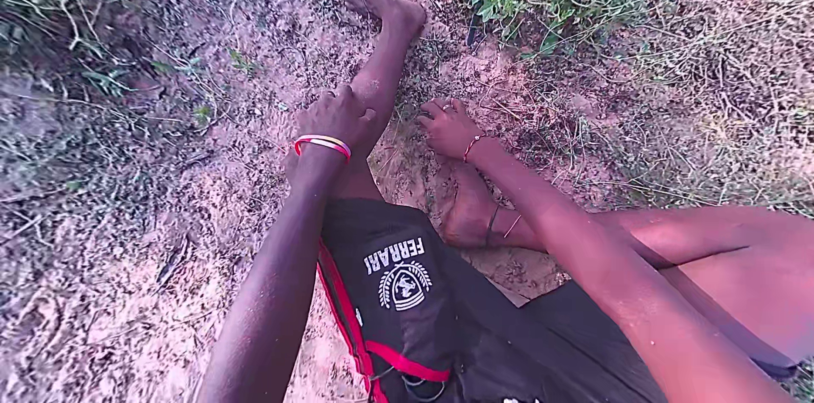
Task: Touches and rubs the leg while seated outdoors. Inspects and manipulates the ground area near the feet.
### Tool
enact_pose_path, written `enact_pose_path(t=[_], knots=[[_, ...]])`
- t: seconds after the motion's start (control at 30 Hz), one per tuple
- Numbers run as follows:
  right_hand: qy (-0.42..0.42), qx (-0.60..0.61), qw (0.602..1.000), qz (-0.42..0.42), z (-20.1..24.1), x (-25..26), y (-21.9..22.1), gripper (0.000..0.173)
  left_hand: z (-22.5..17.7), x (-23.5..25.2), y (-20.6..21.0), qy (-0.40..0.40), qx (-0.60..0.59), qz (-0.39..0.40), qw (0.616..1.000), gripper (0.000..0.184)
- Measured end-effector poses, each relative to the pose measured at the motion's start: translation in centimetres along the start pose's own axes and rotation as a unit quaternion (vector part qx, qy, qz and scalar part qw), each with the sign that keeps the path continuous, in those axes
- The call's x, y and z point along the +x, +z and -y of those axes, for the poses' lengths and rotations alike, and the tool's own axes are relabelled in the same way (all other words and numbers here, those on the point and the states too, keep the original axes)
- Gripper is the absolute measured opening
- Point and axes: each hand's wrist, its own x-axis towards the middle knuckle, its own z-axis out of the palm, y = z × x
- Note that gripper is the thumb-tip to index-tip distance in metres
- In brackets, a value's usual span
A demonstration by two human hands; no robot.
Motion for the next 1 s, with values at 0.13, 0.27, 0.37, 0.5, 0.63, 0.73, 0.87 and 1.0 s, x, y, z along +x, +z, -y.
enact_pose_path(t=[0.13, 0.27, 0.37, 0.5, 0.63, 0.73, 0.87, 1.0], knots=[[-0.033, 0.002, 0.993, 0.111, 4.4, 4.6, 1.4, 0.051, -0.2, -0.2, -0.5, -0.009, -0.006, 0.013, 1.0, 0.065], [-0.017, 0.081, 0.994, 0.067, 2.4, 4.3, 3.5, 0.046, -0.1, 0.0, -0.9, -0.011, -0.008, 0.015, 1.0, 0.066], [0.016, 0.155, 0.988, 0.011, 0.8, 2.7, 3.4, 0.04, -0.1, 0.1, -0.6, -0.003, -0.002, 0.017, 1.0, 0.065], [0.047, 0.161, 0.983, -0.071, 0.6, 1.7, 3.0, 0.027, 0.0, 0.4, -0.8, 0.001, 0.005, 0.018, 1.0, 0.066], [0.049, 0.109, 0.991, 0.06, 1.8, 2.0, 2.8, 0.045, -0.1, 0.2, -0.9, 0.0, 0.002, 0.024, 1.0, 0.067], [0.033, 0.116, 0.987, 0.11, 1.7, 2.3, 2.4, 0.062, 0.1, 0.2, -0.9, 0.003, 0.006, 0.025, 1.0, 0.067], [-0.035, 0.102, 0.99, 0.086, 1.2, 1.6, 3.3, 0.059, 0.0, 0.4, -0.8, 0.004, 0.007, 0.024, 1.0, 0.066], [-0.085, 0.044, 0.993, 0.075, 2.4, 1.0, 3.8, 0.04, 0.0, 0.2, -0.9, 0.003, 0.014, 0.028, 1.0, 0.067]])
